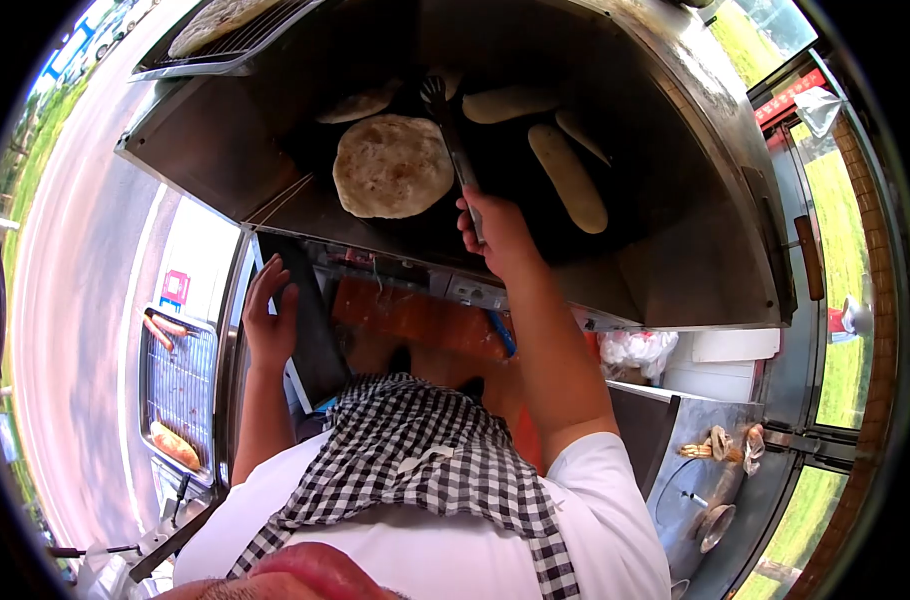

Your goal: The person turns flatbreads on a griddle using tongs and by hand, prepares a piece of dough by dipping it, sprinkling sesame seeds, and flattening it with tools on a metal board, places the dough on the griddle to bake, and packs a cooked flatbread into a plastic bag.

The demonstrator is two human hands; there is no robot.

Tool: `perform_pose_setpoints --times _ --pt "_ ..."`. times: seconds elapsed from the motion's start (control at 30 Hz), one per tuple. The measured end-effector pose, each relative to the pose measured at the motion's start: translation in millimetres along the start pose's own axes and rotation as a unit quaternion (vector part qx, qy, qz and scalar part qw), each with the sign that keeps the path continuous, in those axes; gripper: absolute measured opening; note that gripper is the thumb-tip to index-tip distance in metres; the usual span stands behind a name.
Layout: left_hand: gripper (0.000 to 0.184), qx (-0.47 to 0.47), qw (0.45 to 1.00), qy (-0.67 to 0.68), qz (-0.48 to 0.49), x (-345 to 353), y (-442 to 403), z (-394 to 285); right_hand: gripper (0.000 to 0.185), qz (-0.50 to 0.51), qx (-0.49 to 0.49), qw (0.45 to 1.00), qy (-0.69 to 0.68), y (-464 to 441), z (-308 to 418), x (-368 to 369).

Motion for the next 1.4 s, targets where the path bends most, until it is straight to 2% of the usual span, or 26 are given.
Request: perform_pose_setpoints --times 0.2,0.37,0.47,0.57,0.67,0.87,1.07,1.2,1.3,1.4 --pt "0.039 -0.002 1.000 0.002 -0.010 -0.5 0.4 3.7 0.034 -0.068 0.001 0.994 0.089 84.4 -4.9 -58.3" --pt "0.039 -0.012 1.000 0.010 0.008 6.3 -3.3 6.1 0.034 -0.024 0.021 0.994 0.109 144.6 -23.6 -123.2" --pt "0.039 -0.006 0.999 0.030 0.029 19.4 -9.0 1.7 0.033 0.012 0.042 0.993 0.108 153.9 -25.6 -133.7" --pt "0.039 0.013 0.998 0.044 0.040 33.6 -15.7 -8.7 0.032 0.039 0.021 0.992 0.116 132.5 -27.2 -119.6" --pt "0.040 0.041 0.997 0.043 0.040 40.7 -21.2 -20.3 0.032 0.004 0.006 0.991 0.131 109.5 -30.9 -95.9" --pt "0.041 0.051 0.997 0.035 0.036 38.8 -24.3 -27.2 0.028 0.005 -0.043 0.994 0.098 130.6 -42.1 -91.9" --pt "0.043 0.041 0.998 0.042 0.031 49.2 -19.8 -20.5 0.030 -0.097 0.018 0.995 -0.034 197.1 -86.2 -117.3" --pt "0.044 0.057 0.996 0.047 0.058 63.3 -24.9 -22.6 0.029 -0.091 0.062 0.993 -0.049 227.8 -103.2 -123.8" --pt "0.046 0.083 0.991 0.058 0.082 77.2 -33.0 -34.3 0.030 -0.075 0.036 0.991 -0.103 234.6 -103.1 -115.2" --pt "0.046 0.106 0.987 0.071 0.096 86.8 -41.0 -52.7 0.030 -0.127 0.038 0.982 -0.135 236.0 -115.3 -107.9"
Point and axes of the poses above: each hand's wrist, its own y-axis away from the middle knuckle, its own x-axis out of the palm, z = x × y, the point moved 4 cm from there along -y, towards the middle knuckle, and after that the axes turned 1 degree about -x, right-handed, at the moved point
